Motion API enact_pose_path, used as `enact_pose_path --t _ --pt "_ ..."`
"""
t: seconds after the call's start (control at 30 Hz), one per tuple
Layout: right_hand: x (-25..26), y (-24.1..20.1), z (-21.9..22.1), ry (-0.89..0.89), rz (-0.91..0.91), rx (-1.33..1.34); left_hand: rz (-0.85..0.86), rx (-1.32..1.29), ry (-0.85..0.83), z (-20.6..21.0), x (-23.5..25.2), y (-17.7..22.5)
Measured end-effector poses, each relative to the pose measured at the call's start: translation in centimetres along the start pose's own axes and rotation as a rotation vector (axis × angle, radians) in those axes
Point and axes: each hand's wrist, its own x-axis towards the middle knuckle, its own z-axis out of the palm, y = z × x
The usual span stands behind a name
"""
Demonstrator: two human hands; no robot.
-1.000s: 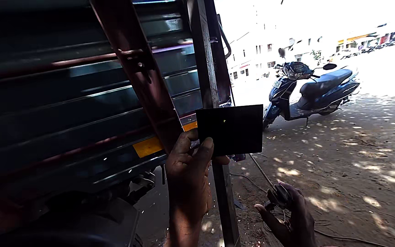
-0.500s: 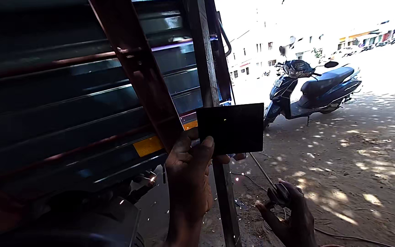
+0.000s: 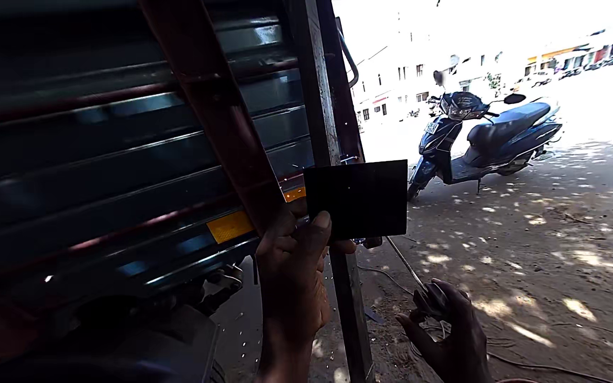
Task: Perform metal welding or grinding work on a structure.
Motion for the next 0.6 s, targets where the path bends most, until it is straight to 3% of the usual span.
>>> enact_pose_path --t 0.6 --pt "-0.16 0.28 0.17 -0.016 0.026 -0.002 0.000 0.006 -0.024 -0.08 -0.02 -0.06"
